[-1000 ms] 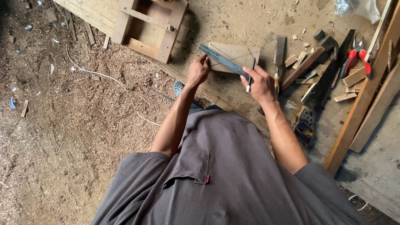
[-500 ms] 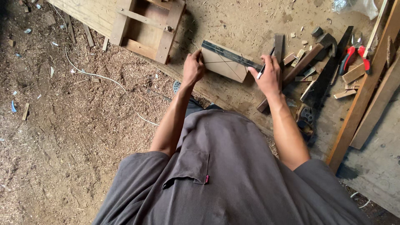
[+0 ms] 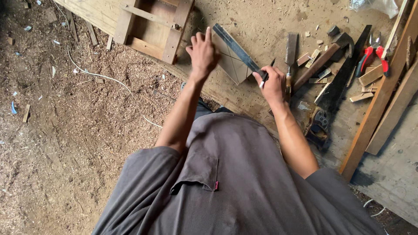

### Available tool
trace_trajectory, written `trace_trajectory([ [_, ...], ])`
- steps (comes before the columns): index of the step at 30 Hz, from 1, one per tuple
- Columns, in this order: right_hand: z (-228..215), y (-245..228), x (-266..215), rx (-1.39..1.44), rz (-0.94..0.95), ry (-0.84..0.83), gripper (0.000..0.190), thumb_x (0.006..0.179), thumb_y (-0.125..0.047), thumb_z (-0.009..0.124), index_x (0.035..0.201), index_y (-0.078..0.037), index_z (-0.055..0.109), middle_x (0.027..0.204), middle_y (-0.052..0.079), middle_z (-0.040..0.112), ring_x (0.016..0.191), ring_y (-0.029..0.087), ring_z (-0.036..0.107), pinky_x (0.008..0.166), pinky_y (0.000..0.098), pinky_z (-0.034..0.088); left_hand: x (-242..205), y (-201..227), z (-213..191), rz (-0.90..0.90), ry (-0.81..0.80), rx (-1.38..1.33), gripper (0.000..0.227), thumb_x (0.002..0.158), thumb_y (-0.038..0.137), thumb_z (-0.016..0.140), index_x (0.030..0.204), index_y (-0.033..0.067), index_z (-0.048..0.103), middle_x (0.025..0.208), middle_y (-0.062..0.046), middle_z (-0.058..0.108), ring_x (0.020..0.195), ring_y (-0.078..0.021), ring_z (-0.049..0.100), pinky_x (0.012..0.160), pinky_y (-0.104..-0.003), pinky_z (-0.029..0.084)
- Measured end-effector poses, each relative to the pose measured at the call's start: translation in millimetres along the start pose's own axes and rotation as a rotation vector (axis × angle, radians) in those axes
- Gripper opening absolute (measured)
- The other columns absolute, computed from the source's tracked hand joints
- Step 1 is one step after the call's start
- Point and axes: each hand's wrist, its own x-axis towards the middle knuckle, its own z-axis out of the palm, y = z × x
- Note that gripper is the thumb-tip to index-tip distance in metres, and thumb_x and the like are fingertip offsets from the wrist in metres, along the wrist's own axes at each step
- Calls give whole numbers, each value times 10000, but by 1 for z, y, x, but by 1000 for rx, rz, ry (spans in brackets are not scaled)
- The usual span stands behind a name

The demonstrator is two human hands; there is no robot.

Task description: The person uses a metal file to smooth the edges of a small rectangular wooden block. Then, using a metal ruler and a pencil, the person draws intersecting diagonal lines and a vertical center line on the block's surface.

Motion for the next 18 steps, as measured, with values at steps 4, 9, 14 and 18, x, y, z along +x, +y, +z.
trace_trajectory([
  [4, 6, 7, 11, 43, 157, -98, 280, 948, -262, 854, 1018, -24, 724, 780, 123, 697, 688, 285, 684, 632, 421, 500, -46, 39, -7, 50, -80, 16, 1435, 714, 847, 733, 1582, 13, -48, 1622, -313, 95, 1491, -489, 101, 1119, -812, 128],
  [9, 5, 18, 21, 125, 135, -84, 228, 982, -214, 802, 1058, -12, 729, 852, 113, 741, 758, 241, 733, 682, 361, 559, -62, 45, -9, 162, -24, 117, 1694, 493, 979, 761, 1574, 7, -108, 1621, -338, -154, 1512, -511, -127, 1220, -740, 52],
  [14, 0, 15, 26, 180, 140, -93, 188, 1008, -184, 753, 1097, -20, 742, 908, 121, 777, 833, 224, 767, 762, 347, 593, -28, 24, -1, 310, -177, 197, 1700, 452, 943, 791, 1643, 109, -90, 1689, -238, -148, 1572, -420, -118, 1258, -703, 27],
  [18, 2, 13, 22, 224, 151, -157, 217, 969, -180, 747, 1119, -24, 747, 922, 135, 778, 825, 232, 767, 739, 343, 588, 17, 9, 19, 466, -208, 315, 1658, 467, 921, 803, 1657, 185, -87, 1711, -149, -145, 1589, -369, -106, 1264, -713, 26],
])
